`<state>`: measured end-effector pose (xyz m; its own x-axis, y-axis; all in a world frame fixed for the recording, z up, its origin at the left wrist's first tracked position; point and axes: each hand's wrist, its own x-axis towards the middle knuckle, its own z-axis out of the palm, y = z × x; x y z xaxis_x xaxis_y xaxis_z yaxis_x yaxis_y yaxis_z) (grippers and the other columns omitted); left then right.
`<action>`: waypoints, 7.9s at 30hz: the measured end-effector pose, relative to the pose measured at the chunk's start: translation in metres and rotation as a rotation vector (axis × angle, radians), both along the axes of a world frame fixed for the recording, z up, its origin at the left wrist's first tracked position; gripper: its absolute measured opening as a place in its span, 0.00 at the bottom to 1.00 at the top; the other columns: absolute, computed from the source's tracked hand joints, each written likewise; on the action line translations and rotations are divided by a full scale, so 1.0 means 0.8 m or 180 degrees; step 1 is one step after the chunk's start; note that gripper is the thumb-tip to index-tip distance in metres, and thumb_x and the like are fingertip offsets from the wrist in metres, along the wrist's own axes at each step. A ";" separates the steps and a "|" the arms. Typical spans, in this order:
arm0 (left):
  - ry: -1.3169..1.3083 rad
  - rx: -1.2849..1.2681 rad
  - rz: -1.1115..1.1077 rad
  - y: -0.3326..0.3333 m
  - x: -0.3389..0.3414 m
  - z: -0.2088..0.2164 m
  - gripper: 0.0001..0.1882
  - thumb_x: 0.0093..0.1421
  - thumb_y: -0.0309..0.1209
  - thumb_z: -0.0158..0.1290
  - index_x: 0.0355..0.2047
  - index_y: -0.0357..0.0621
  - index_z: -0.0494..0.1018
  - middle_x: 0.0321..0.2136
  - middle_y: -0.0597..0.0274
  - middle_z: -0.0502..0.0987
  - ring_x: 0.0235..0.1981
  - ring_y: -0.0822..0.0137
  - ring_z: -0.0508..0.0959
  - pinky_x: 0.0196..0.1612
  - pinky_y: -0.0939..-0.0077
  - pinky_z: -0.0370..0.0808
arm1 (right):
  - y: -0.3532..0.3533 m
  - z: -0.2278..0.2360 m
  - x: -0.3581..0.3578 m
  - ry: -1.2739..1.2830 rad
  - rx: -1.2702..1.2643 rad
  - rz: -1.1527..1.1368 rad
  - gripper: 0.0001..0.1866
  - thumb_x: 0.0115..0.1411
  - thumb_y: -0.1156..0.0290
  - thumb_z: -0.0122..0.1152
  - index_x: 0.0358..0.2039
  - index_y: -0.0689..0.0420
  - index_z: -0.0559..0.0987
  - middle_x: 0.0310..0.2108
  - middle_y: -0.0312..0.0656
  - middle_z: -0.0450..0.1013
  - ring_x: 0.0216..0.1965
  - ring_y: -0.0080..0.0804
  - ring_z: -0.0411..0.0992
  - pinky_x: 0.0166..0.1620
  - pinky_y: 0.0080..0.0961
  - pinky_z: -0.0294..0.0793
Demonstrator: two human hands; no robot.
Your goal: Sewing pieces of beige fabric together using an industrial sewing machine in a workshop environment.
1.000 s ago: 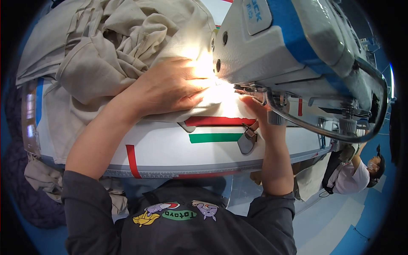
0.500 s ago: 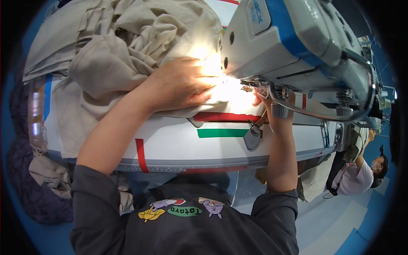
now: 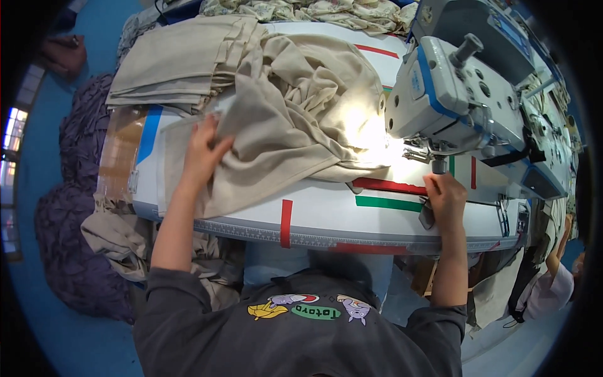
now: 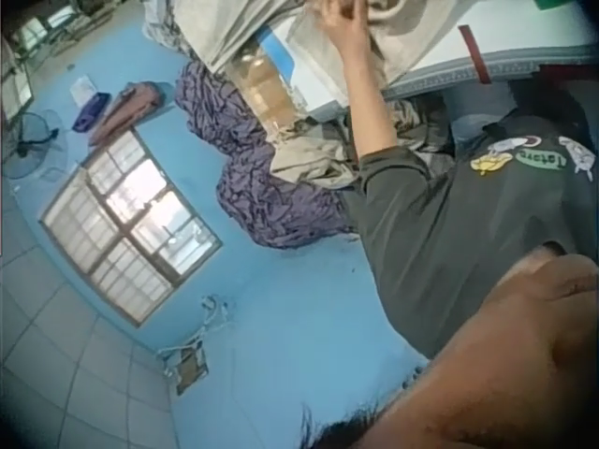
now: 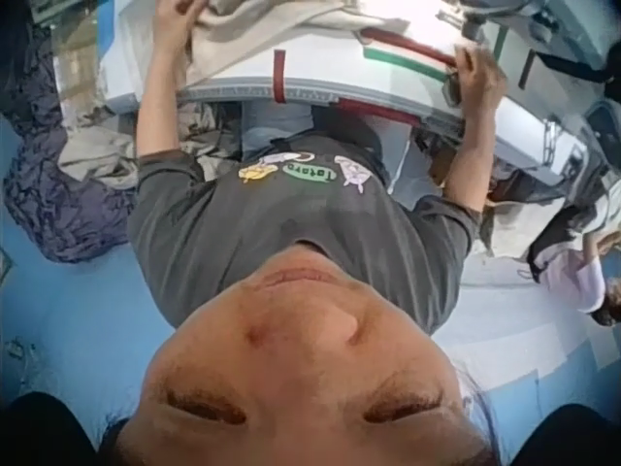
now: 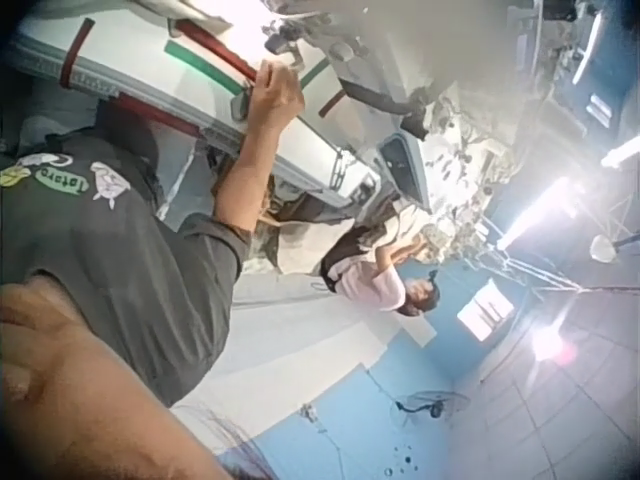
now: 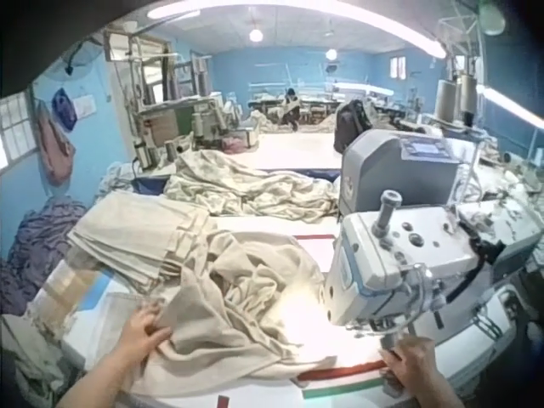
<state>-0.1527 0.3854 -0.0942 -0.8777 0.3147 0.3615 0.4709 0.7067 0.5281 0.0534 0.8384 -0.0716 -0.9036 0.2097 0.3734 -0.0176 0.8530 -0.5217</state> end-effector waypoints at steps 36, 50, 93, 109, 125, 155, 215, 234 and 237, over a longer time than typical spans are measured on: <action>0.0068 -0.1152 -0.2091 0.033 0.188 0.177 0.13 0.51 0.24 0.62 0.39 0.40 0.76 0.27 0.58 0.76 0.32 0.58 0.78 0.58 0.54 0.71 | -0.163 0.015 -0.005 0.0624 0.0220 0.0817 0.08 0.62 0.69 0.58 0.33 0.62 0.74 0.49 0.49 0.70 0.51 0.49 0.69 0.53 0.40 0.71; -0.0732 0.0085 -0.2730 0.229 0.112 0.075 0.24 0.67 0.43 0.47 0.57 0.42 0.68 0.57 0.47 0.69 0.59 0.50 0.68 0.63 0.65 0.63 | -0.134 -0.032 -0.015 0.0523 0.0475 0.0542 0.06 0.57 0.73 0.61 0.30 0.62 0.76 0.54 0.51 0.68 0.53 0.48 0.67 0.56 0.40 0.67; 0.1002 -0.0691 -0.0161 0.136 -0.022 -0.015 0.10 0.54 0.22 0.52 0.37 0.49 0.73 0.37 0.58 0.76 0.41 0.52 0.75 0.45 0.58 0.70 | -0.066 -0.012 0.033 0.0133 -0.0003 0.0486 0.10 0.50 0.78 0.61 0.34 0.54 0.72 0.33 0.40 0.71 0.35 0.41 0.73 0.33 0.34 0.73; 0.1224 -0.0530 -0.0351 0.141 -0.068 -0.008 0.09 0.52 0.20 0.53 0.33 0.47 0.73 0.33 0.61 0.76 0.40 0.55 0.76 0.44 0.61 0.71 | -0.054 0.004 0.050 -0.0649 0.0765 0.0745 0.17 0.45 0.84 0.56 0.38 0.57 0.71 0.52 0.46 0.68 0.59 0.49 0.64 0.59 0.44 0.64; 0.1051 -0.0393 -0.1089 0.146 -0.016 -0.003 0.13 0.53 0.19 0.51 0.39 0.44 0.72 0.37 0.58 0.76 0.45 0.53 0.75 0.62 0.53 0.64 | 0.070 0.027 0.012 -0.0500 0.1093 0.1679 0.05 0.44 0.75 0.60 0.23 0.57 0.73 0.31 0.38 0.73 0.46 0.37 0.74 0.60 0.47 0.68; 0.0693 -0.0364 -0.1522 0.161 0.010 0.001 0.15 0.48 0.20 0.56 0.38 0.44 0.74 0.36 0.60 0.76 0.43 0.55 0.76 0.60 0.54 0.67 | 0.065 -0.003 0.013 -0.0839 0.0600 -0.0667 0.10 0.58 0.74 0.64 0.40 0.59 0.76 0.37 0.43 0.73 0.40 0.38 0.73 0.41 0.31 0.74; 0.1026 -0.1248 -0.1692 0.117 0.158 0.029 0.18 0.48 0.26 0.58 0.42 0.45 0.76 0.53 0.62 0.74 0.60 0.60 0.70 0.65 0.55 0.60 | -0.060 -0.022 -0.052 0.0131 -0.0060 0.1725 0.09 0.50 0.79 0.63 0.30 0.52 0.74 0.39 0.36 0.74 0.37 0.38 0.76 0.37 0.30 0.77; -0.0972 0.0544 -0.2056 0.243 0.163 0.011 0.11 0.61 0.26 0.53 0.44 0.39 0.71 0.43 0.52 0.73 0.47 0.52 0.74 0.52 0.63 0.70 | -0.047 -0.015 -0.037 0.0089 0.0111 0.2151 0.12 0.51 0.76 0.64 0.36 0.51 0.75 0.42 0.32 0.76 0.37 0.34 0.77 0.37 0.30 0.78; -0.0290 0.0170 -0.2095 0.232 0.151 -0.001 0.18 0.57 0.25 0.56 0.49 0.41 0.69 0.48 0.55 0.70 0.53 0.55 0.70 0.60 0.60 0.66 | -0.049 -0.004 -0.017 0.0001 0.0605 0.1082 0.24 0.50 0.73 0.67 0.49 0.51 0.73 0.52 0.40 0.67 0.52 0.43 0.67 0.49 0.37 0.74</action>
